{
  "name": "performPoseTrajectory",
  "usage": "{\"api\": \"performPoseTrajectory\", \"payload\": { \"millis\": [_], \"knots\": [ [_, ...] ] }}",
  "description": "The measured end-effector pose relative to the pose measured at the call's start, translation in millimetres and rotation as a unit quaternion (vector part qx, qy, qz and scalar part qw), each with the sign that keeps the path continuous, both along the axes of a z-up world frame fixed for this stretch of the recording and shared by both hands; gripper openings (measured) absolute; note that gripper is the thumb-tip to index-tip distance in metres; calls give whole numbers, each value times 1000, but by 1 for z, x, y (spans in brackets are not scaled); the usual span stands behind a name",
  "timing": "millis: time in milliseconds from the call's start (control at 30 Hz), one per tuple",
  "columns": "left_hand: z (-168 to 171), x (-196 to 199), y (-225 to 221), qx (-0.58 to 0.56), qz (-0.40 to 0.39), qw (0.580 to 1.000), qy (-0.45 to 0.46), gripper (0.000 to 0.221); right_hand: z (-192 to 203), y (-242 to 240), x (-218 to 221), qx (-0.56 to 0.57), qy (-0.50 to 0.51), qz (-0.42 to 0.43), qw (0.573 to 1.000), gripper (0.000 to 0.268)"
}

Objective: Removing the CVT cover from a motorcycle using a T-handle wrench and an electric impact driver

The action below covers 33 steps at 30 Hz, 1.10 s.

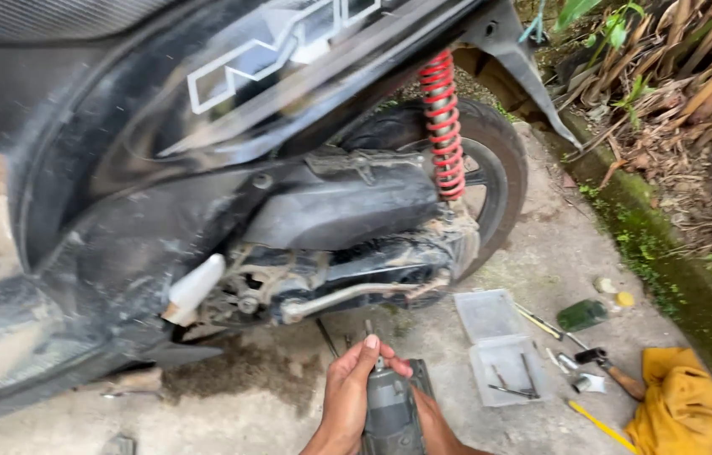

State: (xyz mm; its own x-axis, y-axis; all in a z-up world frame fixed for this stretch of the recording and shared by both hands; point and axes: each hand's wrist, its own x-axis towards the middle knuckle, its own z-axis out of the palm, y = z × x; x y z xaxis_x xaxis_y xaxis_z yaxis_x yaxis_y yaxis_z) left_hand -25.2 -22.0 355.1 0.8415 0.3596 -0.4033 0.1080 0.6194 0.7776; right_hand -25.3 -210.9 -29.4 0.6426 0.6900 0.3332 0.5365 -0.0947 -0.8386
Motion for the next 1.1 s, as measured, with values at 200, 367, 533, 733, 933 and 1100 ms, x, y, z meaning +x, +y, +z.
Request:
{"api": "performPoseTrajectory", "payload": {
  "millis": [200,367,533,733,933,1100],
  "knots": [
    [13,57,-83,49,-40,996,-67,35,137,-42,115,-4,-61,-34,998,46],
    [40,112,-113,74,-44,996,-28,38,265,-61,200,9,-116,-71,991,47],
    [2,177,-116,90,29,994,-57,58,336,-85,246,-68,-119,-84,987,62],
    [-43,210,-132,139,29,983,-113,72,260,-93,315,-120,-81,-103,984,64],
    [-74,243,-119,289,-85,953,-14,100,326,-91,288,-64,75,-111,989,24],
    [-77,252,-122,122,-22,991,-56,67,313,-91,292,-50,71,-130,988,23]
  ]
}}
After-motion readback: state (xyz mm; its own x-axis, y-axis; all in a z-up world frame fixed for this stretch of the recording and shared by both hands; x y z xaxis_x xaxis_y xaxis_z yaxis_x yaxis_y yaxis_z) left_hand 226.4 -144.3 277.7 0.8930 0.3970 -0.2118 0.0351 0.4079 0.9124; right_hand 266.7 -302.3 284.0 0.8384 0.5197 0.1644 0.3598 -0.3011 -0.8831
